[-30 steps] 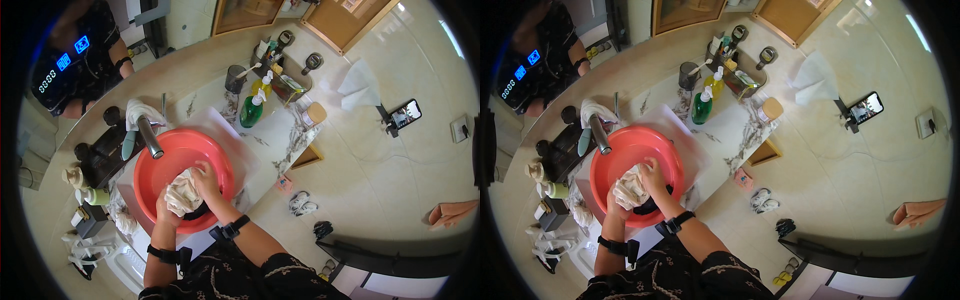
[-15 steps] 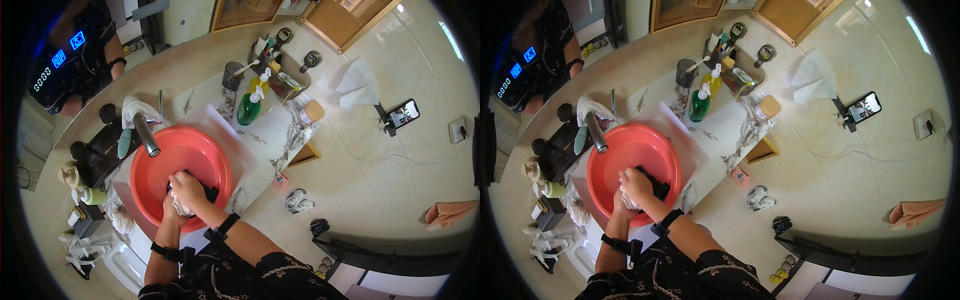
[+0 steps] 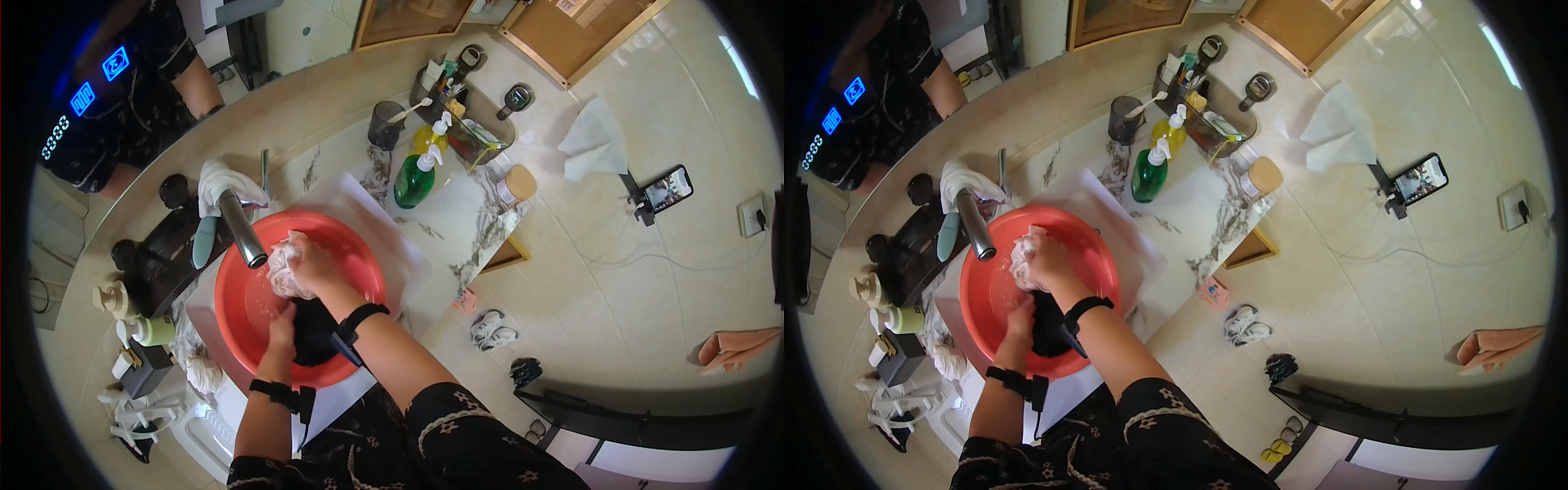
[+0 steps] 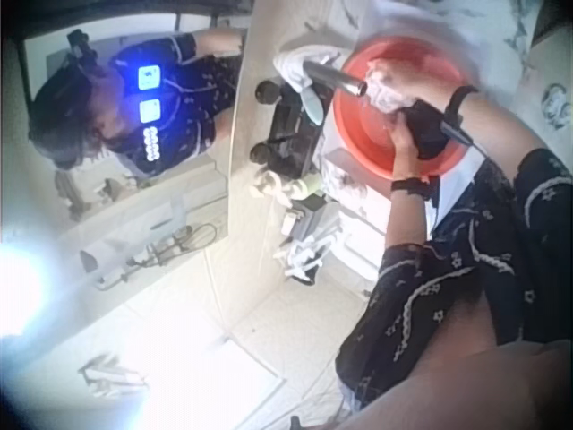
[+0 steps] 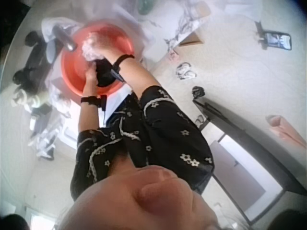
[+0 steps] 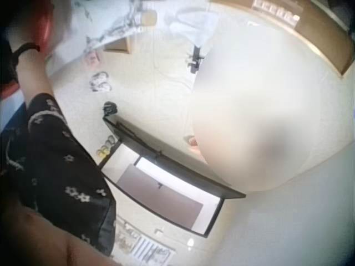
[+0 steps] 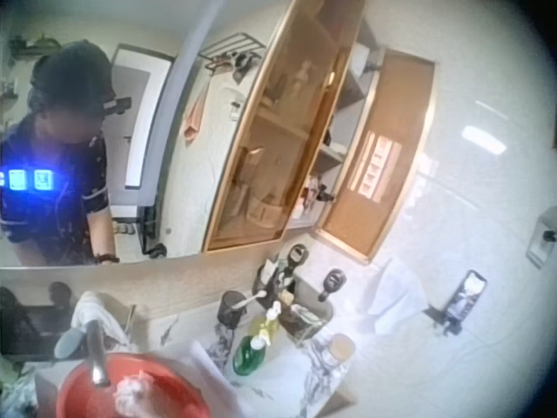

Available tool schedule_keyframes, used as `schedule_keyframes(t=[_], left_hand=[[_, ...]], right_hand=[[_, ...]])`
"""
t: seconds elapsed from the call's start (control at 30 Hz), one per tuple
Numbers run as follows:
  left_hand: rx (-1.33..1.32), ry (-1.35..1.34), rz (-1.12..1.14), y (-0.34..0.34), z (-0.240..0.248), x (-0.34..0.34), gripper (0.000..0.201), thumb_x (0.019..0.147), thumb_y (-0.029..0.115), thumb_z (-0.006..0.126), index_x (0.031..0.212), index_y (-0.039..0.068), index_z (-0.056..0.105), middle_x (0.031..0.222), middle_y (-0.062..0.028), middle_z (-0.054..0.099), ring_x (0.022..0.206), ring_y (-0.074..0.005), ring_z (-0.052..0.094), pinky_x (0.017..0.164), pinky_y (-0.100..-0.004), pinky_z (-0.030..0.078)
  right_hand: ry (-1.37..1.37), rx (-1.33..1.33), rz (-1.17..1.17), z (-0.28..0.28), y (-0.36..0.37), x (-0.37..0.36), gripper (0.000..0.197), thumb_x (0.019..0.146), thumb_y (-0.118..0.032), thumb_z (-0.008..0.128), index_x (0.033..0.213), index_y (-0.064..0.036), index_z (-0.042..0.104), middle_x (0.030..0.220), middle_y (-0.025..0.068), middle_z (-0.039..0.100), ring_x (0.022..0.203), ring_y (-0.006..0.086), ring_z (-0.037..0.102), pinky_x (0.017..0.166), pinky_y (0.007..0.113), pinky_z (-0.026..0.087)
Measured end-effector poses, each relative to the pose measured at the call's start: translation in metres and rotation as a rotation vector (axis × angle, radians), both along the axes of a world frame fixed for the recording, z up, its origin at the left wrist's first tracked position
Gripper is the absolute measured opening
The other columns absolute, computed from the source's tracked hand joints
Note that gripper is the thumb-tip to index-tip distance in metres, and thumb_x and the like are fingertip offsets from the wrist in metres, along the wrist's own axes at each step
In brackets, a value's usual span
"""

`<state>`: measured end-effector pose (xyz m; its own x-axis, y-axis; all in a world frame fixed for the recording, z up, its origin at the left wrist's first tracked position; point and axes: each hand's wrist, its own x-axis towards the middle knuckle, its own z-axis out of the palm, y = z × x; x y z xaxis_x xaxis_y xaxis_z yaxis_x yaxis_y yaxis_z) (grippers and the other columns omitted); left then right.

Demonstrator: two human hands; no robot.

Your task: Washing and rinsing small items of clothing by hand in a basin.

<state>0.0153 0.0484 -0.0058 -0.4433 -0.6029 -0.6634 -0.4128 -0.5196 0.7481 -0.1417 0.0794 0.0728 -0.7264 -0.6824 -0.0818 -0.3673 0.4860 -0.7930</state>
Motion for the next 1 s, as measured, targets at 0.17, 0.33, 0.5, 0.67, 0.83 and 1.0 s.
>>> schedule_keyframes(t=[0.17,0.33,0.5,0.67,0.83,1.0], left_hand=[[-0.665,-0.357,-0.774,0.029,0.000,0.007,0.063,0.078,0.034,0.057,0.131,0.006,0.036,0.138,-0.0206,0.032,0.117,-0.0417,0.042,0.098,-0.0490,0.034],[-0.612,-0.286,-0.954,0.013,0.012,0.013,0.053,0.078,0.032,0.056,0.127,0.015,0.045,0.133,-0.0166,0.041,0.115,-0.0396,0.044,0.097,-0.0480,0.037],[-0.470,-0.226,-1.073,-0.029,-0.035,0.060,0.043,0.079,0.024,0.055,0.119,0.010,0.049,0.112,-0.0147,0.054,0.102,-0.0331,0.053,0.085,-0.0420,0.045],[-0.137,-0.050,-0.599,-0.080,-0.045,0.038,0.049,0.080,0.026,0.054,0.123,0.006,0.044,0.120,-0.0130,0.052,0.103,-0.0302,0.054,0.084,-0.0424,0.045],[0.696,0.265,0.135,-0.070,0.019,0.011,0.051,0.087,0.049,0.037,0.124,0.014,0.043,0.117,-0.0106,0.053,0.101,-0.0352,0.053,0.081,-0.0541,0.043],[0.626,1.083,-0.128,-0.072,-0.028,0.022,0.053,0.089,0.055,0.031,0.117,0.014,0.049,0.116,-0.0123,0.054,0.108,-0.0315,0.049,0.092,-0.0463,0.039]], right_hand=[[0.223,0.532,0.286,-0.020,-0.002,0.038,0.066,0.082,-0.041,0.054,0.140,-0.0308,0.026,0.149,0.0086,0.011,0.132,0.0446,0.015,0.108,0.053,0.009],[0.279,0.644,0.460,-0.049,0.009,0.038,0.063,0.084,-0.048,0.049,0.140,-0.0344,0.024,0.151,0.0061,0.004,0.136,0.0398,0.005,0.108,0.052,0.005],[-0.080,0.646,0.610,-0.026,-0.007,0.017,0.053,0.084,-0.043,0.048,0.135,-0.0339,0.037,0.152,0.0065,0.003,0.137,0.0365,0.003,0.109,0.049,0.009],[-0.333,0.097,0.090,-0.072,-0.010,-0.041,0.060,0.076,-0.041,0.061,0.125,-0.0079,0.047,0.131,0.0182,0.043,0.119,0.0356,0.043,0.093,0.048,0.039],[-0.107,0.323,0.197,-0.024,-0.023,0.038,0.066,0.078,-0.030,0.061,0.137,-0.0208,0.030,0.136,0.0159,0.036,0.121,0.0350,0.041,0.098,0.044,0.035],[-0.352,0.049,0.259,-0.001,-0.038,0.088,0.031,0.083,-0.019,0.055,0.111,-0.0078,0.051,0.114,0.0162,0.051,0.099,0.0371,0.055,0.084,0.043,0.043]])
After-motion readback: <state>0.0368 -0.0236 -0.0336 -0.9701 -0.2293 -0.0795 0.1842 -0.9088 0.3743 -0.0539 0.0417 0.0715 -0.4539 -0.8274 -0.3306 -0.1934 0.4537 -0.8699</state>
